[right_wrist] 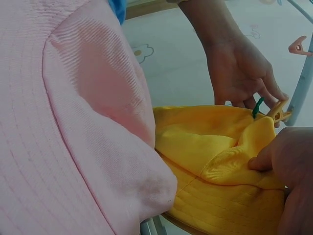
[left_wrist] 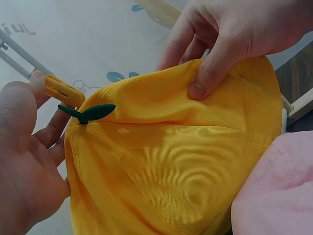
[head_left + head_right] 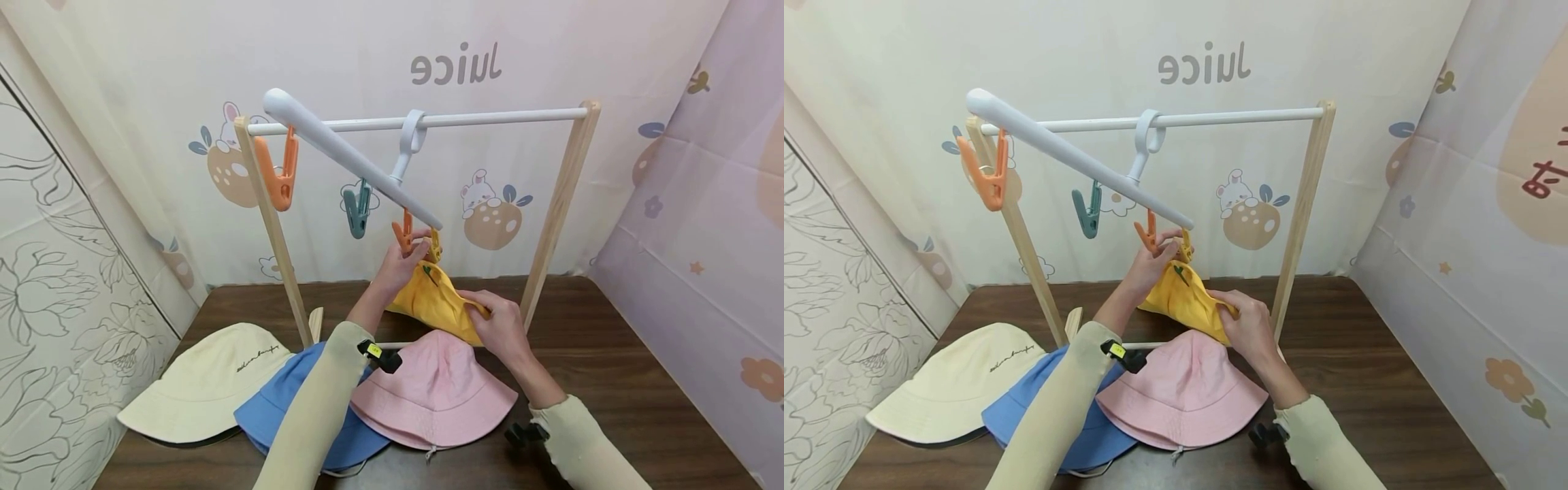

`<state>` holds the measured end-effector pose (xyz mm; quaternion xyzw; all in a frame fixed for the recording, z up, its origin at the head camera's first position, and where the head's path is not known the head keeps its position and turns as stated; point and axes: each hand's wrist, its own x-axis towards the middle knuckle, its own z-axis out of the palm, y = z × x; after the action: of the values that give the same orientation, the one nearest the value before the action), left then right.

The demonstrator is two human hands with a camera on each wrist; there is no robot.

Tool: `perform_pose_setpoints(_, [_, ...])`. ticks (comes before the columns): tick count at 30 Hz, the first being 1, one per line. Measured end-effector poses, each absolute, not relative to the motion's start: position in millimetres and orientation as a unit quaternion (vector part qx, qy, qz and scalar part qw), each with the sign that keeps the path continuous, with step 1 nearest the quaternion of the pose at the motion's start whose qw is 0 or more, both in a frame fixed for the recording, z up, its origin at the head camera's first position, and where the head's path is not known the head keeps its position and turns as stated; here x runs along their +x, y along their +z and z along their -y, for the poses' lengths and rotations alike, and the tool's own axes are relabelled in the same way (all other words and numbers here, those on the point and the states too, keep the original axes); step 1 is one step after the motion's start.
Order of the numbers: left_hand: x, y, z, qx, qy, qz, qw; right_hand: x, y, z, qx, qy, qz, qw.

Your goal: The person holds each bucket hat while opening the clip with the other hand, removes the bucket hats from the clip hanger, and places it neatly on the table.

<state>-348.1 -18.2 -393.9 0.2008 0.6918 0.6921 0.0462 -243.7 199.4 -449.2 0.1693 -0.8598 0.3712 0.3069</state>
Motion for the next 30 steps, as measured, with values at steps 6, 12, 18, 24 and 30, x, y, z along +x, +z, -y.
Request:
perform_pose_setpoints(6, [-347.5,-394.4,15.8,0.205,0.689,-0.694,0.043,-243.1,-450.6,-199.6,0.170,0.372,0.858,0.312])
perform_pose_setpoints(12, [-345.9,-394.1,14.6,0.210,0.689,-0.693,0.035,-243.0,-450.7,-199.1,0.172,0.373,0.854,0.319])
perform_pose_setpoints(18, [-344.4,-393.0,12.5,0.207,0.688,-0.695,0.029,-242.5,-450.9,-199.8,0.172,0.376,0.854,0.317])
perform_pose_setpoints(24, [-342.8,-389.9,10.6,0.221,0.690,-0.688,0.027,-242.5,-450.9,-199.8,0.174,0.379,0.852,0.317])
perform_pose_setpoints(30, [-343.4,-389.7,9.3,0.230,0.693,-0.683,0.022,-243.1,-450.6,-199.4,0.176,0.377,0.853,0.316])
